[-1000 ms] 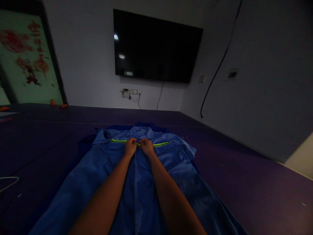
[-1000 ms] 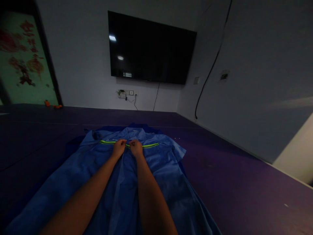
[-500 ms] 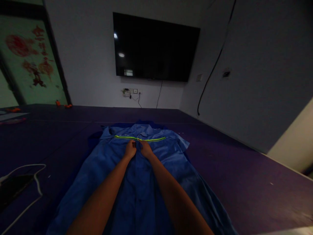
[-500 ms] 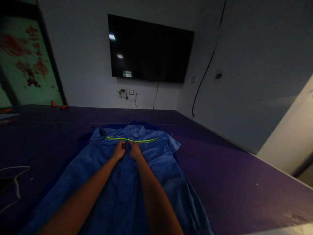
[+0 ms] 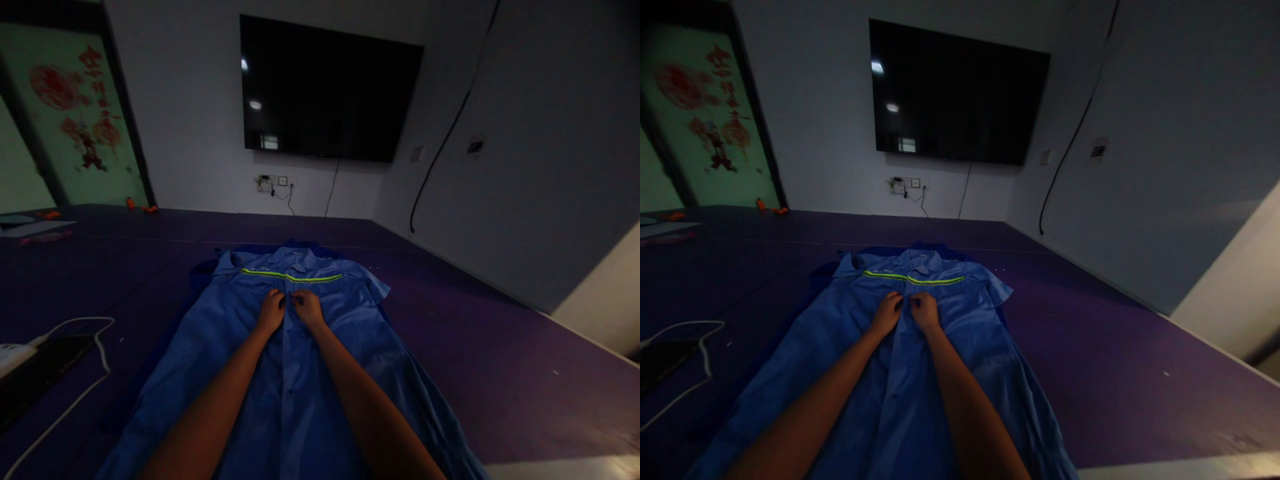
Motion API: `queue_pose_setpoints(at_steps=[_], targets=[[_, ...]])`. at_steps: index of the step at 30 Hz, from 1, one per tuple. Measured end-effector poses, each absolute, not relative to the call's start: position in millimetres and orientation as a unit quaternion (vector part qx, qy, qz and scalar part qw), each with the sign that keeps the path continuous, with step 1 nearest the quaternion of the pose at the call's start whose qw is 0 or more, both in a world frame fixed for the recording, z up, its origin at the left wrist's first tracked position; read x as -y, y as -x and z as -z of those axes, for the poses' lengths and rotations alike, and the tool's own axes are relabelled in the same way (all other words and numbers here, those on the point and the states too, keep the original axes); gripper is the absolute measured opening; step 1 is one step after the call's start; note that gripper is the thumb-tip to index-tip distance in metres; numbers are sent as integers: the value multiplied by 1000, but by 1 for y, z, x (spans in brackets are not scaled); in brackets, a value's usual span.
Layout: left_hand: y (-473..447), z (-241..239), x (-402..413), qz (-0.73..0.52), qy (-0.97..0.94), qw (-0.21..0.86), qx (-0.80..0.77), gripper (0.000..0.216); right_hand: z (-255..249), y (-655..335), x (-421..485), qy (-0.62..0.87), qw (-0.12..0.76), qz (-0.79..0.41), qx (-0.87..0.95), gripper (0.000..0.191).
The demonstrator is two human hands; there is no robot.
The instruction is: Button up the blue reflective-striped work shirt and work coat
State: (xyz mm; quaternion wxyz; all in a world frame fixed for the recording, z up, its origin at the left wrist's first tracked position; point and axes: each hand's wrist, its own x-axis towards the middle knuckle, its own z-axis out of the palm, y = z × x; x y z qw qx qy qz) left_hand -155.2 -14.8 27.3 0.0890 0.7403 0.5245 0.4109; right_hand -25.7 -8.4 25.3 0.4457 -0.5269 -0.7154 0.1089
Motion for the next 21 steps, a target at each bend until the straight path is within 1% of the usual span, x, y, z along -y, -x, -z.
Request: queue_pose_setpoints(at_steps=[1,2,6,10,15,21], targets=[[155,-28,15,-407,-747,92,-518,20,-26,26,9,528,447,-109,714,16],[154,-29,16,-402,-753,95,-512,19,-28,26,9,531,446,-109,712,17],[153,-32,17,-389,-766,110,-499,20,-32,29,12,550,457,-106,691,32],[153,-34,19,-398,-767,127,-487,26,-36,30,17,555,465,-101,682,39],[154,-38,19,-410,-774,147,-459,24,-37,30,18,545,457,-95,697,41],[155,-39,19,-433,-757,147,-467,25,-37,30,19,539,425,-92,722,41]])
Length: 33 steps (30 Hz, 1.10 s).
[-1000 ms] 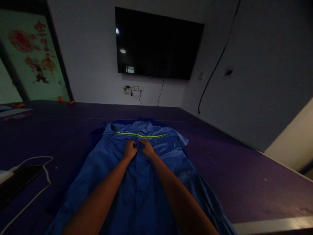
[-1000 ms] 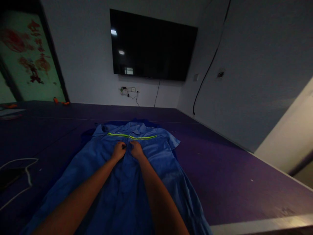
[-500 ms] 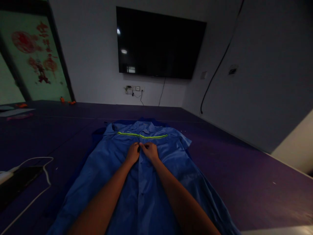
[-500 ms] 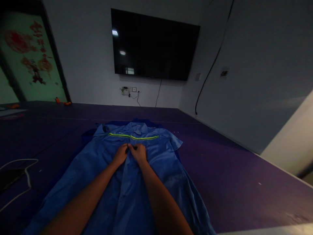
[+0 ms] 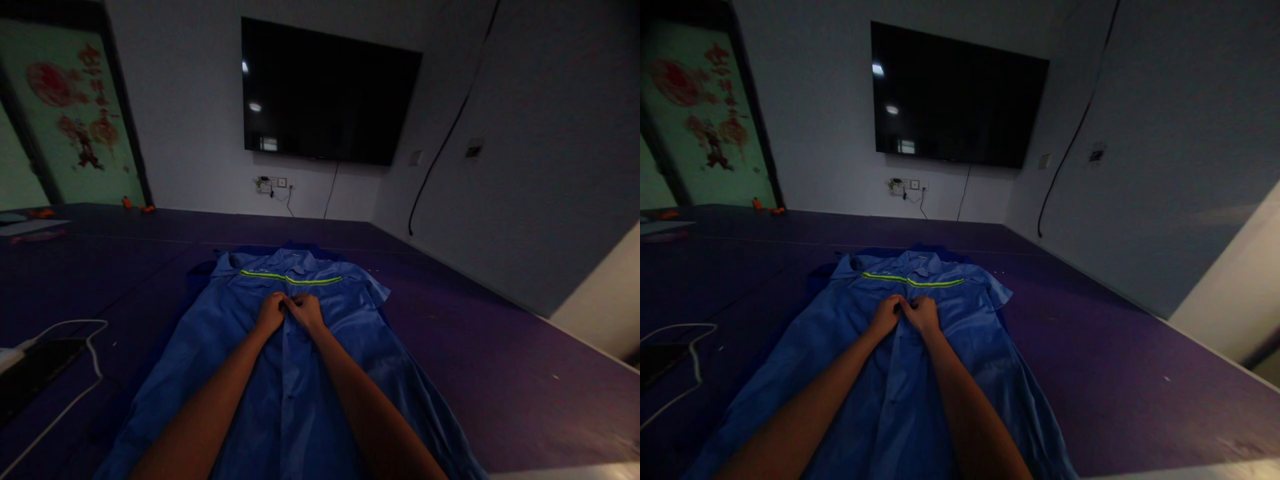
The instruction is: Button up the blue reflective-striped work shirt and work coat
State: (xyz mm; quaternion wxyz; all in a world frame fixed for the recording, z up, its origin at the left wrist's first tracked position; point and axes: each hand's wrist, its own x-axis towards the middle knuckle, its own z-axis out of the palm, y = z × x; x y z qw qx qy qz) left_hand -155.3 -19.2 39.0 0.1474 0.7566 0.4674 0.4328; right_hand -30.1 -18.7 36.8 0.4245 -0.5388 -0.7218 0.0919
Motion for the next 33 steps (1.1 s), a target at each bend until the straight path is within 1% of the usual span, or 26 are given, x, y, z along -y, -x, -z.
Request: queue_pose_setpoints(at_steps=[4,7,13,16,21,26,30,33], targets=[[155,-38,20,-442,-746,170,-469,32,-36,30,19,533,412,-84,734,31],[155,-37,20,-445,-743,179,-467,33,-34,30,17,545,421,-84,720,24],[155,-36,18,-432,-743,135,-492,30,-33,24,8,559,488,-123,658,30],[155,-36,18,-426,-745,135,-495,29,-34,21,4,544,511,-151,648,32],[154,-35,16,-424,-743,157,-493,30,-33,20,1,527,495,-162,671,31],[155,-33,12,-435,-749,171,-471,33,-30,22,2,527,494,-168,671,22],[157,-34,11,-462,-735,198,-454,36,-30,23,5,518,490,-173,679,19],[159,-35,11,-487,-711,211,-460,34,-32,24,6,514,478,-173,691,18]])
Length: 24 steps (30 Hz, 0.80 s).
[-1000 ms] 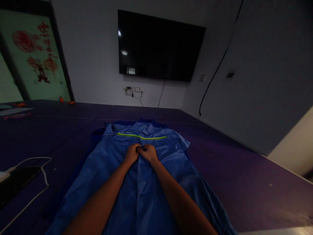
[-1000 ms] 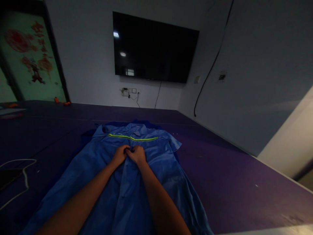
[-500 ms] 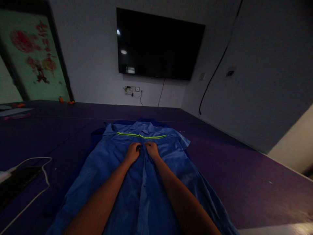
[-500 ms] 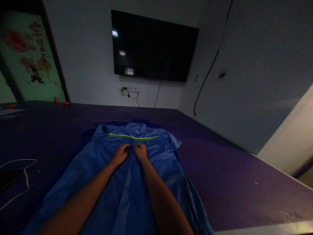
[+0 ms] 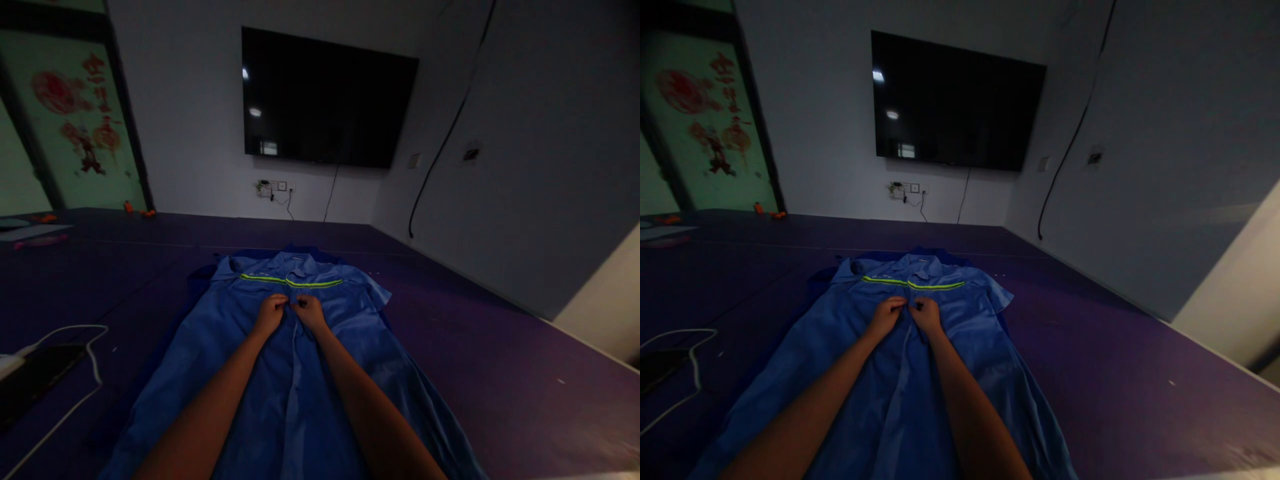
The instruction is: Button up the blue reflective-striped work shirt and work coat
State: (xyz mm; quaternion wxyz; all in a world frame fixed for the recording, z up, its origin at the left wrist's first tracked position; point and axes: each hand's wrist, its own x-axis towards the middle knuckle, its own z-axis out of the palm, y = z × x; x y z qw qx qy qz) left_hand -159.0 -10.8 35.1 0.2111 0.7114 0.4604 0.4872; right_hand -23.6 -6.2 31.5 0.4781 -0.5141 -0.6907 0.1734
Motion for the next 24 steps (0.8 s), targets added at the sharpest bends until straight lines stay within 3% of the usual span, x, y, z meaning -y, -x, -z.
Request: queue_pose_setpoints(at_steps=[24], targets=[[161,-35,9,-531,-655,309,-440,29,-27,21,-3,487,488,-185,700,28]])
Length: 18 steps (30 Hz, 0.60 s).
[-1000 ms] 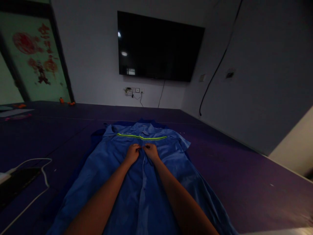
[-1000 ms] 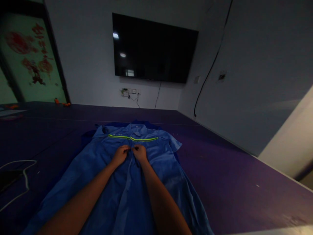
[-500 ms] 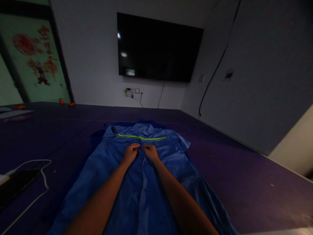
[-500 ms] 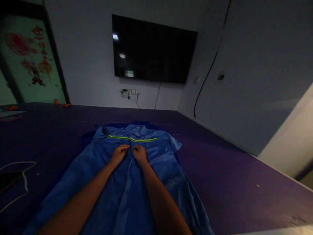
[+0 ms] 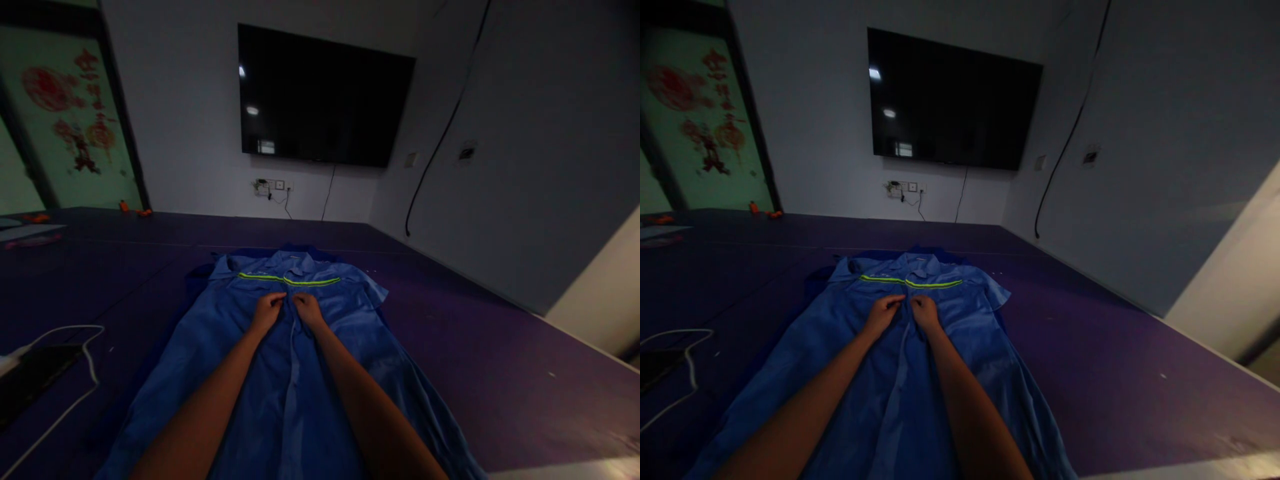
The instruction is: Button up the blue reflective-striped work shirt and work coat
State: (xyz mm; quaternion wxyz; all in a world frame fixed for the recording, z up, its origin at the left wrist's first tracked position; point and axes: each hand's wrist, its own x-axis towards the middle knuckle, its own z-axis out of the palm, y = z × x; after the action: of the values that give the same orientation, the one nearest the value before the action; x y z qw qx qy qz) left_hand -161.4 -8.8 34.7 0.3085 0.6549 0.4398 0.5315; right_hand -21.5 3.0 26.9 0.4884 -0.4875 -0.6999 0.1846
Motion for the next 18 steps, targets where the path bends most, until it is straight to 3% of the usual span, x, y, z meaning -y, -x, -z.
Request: queue_pose_setpoints(at_steps=[6,18], targets=[[160,-35,10,-547,-641,332,-425,44,-24,22,-7,474,494,-206,699,25],[158,-35,10,-543,-658,264,-450,39,-21,19,-11,505,509,-230,658,31]])
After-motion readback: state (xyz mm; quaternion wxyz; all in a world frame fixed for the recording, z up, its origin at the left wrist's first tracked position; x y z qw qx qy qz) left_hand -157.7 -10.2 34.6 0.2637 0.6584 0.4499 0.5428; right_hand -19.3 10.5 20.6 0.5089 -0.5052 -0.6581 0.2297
